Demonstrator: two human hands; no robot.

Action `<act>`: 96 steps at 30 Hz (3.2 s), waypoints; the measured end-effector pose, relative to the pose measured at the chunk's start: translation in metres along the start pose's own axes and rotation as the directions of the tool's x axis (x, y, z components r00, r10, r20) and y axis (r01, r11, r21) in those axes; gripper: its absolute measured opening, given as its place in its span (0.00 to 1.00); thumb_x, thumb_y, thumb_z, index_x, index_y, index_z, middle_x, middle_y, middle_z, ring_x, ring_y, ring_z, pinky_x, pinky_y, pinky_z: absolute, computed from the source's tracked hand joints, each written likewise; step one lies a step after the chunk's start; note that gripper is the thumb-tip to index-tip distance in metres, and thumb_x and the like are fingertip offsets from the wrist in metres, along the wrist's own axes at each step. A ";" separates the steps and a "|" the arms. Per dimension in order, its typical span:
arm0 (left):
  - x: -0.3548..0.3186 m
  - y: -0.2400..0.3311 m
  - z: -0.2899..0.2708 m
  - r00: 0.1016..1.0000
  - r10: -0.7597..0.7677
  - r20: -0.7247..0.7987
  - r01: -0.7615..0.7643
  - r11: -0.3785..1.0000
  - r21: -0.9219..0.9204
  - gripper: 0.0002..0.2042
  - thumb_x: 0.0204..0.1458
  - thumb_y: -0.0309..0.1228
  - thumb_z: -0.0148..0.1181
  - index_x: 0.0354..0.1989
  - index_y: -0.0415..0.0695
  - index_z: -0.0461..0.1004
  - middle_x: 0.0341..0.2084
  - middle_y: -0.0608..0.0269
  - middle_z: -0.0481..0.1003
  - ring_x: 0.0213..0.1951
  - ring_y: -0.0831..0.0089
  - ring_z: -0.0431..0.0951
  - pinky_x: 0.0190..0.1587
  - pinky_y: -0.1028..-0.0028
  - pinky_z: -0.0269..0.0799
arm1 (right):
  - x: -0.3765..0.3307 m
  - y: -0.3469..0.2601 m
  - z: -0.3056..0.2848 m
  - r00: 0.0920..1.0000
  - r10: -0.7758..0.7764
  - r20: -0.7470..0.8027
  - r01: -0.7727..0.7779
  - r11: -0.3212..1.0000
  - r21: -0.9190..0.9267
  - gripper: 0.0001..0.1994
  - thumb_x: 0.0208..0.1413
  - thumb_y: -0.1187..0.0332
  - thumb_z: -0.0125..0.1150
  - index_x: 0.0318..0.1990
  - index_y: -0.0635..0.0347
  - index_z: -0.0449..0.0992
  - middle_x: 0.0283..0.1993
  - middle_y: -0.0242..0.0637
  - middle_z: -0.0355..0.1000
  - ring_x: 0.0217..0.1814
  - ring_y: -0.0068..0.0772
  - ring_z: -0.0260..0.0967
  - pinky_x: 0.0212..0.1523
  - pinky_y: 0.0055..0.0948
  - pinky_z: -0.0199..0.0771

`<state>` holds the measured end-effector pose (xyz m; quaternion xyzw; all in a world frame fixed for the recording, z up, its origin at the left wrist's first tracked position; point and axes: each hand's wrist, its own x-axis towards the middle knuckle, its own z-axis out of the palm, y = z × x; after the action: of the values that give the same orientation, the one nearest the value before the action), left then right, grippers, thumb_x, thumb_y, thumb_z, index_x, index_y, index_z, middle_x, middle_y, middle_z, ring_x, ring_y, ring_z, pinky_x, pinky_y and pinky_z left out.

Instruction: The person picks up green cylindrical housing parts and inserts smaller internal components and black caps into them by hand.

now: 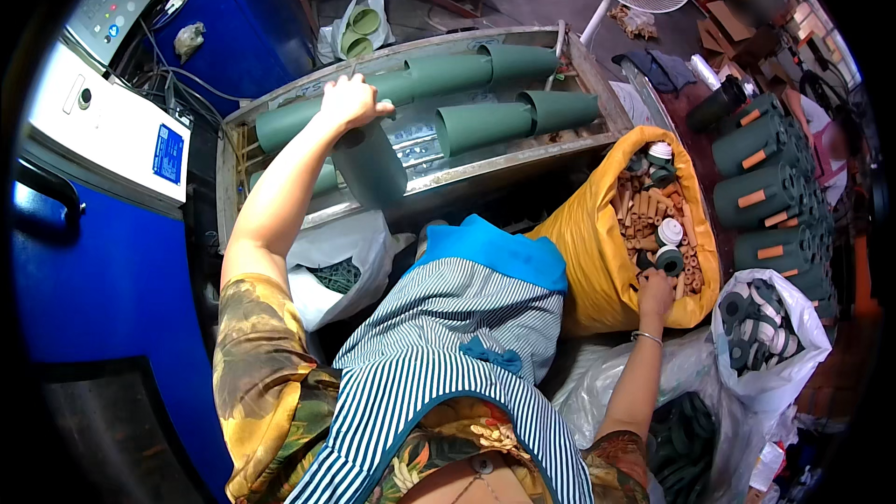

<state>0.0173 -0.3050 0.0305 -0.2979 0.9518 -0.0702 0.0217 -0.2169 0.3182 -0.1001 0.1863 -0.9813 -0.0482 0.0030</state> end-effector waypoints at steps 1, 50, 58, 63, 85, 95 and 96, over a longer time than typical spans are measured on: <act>0.010 -0.004 0.003 0.974 -0.039 0.223 0.072 0.987 -0.143 0.29 0.47 0.61 0.63 0.42 0.45 0.83 0.44 0.49 0.79 0.48 0.52 0.78 0.52 0.53 0.71 | 0.001 -0.005 -0.008 0.995 0.090 0.050 -0.090 0.996 -0.003 0.09 0.57 0.61 0.61 0.40 0.54 0.79 0.39 0.42 0.75 0.50 0.46 0.72 0.51 0.44 0.71; -0.146 0.091 -0.083 0.416 0.029 -0.909 -0.672 0.683 -0.286 0.20 0.60 0.48 0.54 0.37 0.39 0.71 0.53 0.47 0.68 0.59 0.40 0.65 0.62 0.42 0.55 | -0.010 -0.330 -0.258 0.144 -0.582 -0.800 0.959 0.281 -0.031 0.32 0.43 0.34 0.59 0.51 0.44 0.76 0.58 0.30 0.67 0.70 0.48 0.55 0.69 0.76 0.40; -0.151 0.104 -0.071 0.284 0.097 -0.954 -0.599 0.795 -0.098 0.19 0.61 0.49 0.52 0.33 0.45 0.77 0.50 0.62 0.67 0.57 0.54 0.68 0.64 0.45 0.55 | 0.029 -0.329 -0.253 0.494 -0.105 -0.863 0.782 0.488 0.388 0.28 0.57 0.44 0.57 0.56 0.55 0.73 0.58 0.48 0.66 0.65 0.55 0.59 0.68 0.58 0.50; -0.146 0.140 -0.040 0.150 0.150 -0.977 -0.498 0.865 0.057 0.16 0.63 0.46 0.50 0.37 0.48 0.78 0.48 0.66 0.71 0.54 0.64 0.68 0.62 0.55 0.55 | 0.039 -0.359 -0.210 0.866 0.347 -0.361 0.440 -0.182 0.879 0.42 0.61 0.43 0.57 0.73 0.58 0.49 0.72 0.59 0.48 0.75 0.54 0.47 0.72 0.43 0.48; -0.141 0.092 -0.046 0.971 0.233 0.058 0.239 -0.925 -0.296 0.16 0.68 0.40 0.45 0.53 0.41 0.70 0.47 0.57 0.76 0.46 0.66 0.78 0.51 0.66 0.76 | -0.005 -0.379 -0.101 0.700 -0.700 -0.141 -0.653 -0.708 0.267 0.30 0.68 0.45 0.43 0.64 0.60 0.68 0.61 0.40 0.71 0.60 0.34 0.69 0.64 0.35 0.69; -0.167 0.120 -0.015 0.924 0.141 0.356 0.224 -0.953 -0.203 0.18 0.68 0.38 0.46 0.57 0.39 0.69 0.42 0.58 0.78 0.40 0.68 0.79 0.43 0.69 0.78 | 0.032 -0.330 -0.160 0.966 -0.203 -0.161 -0.156 -0.952 0.264 0.30 0.69 0.46 0.37 0.67 0.58 0.61 0.68 0.42 0.63 0.68 0.44 0.62 0.68 0.45 0.61; -0.168 0.117 -0.016 0.970 0.125 0.208 0.170 -0.962 -0.213 0.19 0.68 0.40 0.46 0.58 0.38 0.68 0.45 0.56 0.76 0.45 0.68 0.77 0.49 0.69 0.76 | 0.028 -0.327 -0.169 0.973 -0.137 -0.184 -0.069 -0.940 0.334 0.30 0.69 0.45 0.37 0.68 0.58 0.60 0.68 0.42 0.62 0.68 0.43 0.61 0.69 0.44 0.61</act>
<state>0.0876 -0.1122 0.0286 -0.1530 0.1487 0.9503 -0.2267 -0.1189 -0.0108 0.0368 0.1319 -0.1899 0.9432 -0.2386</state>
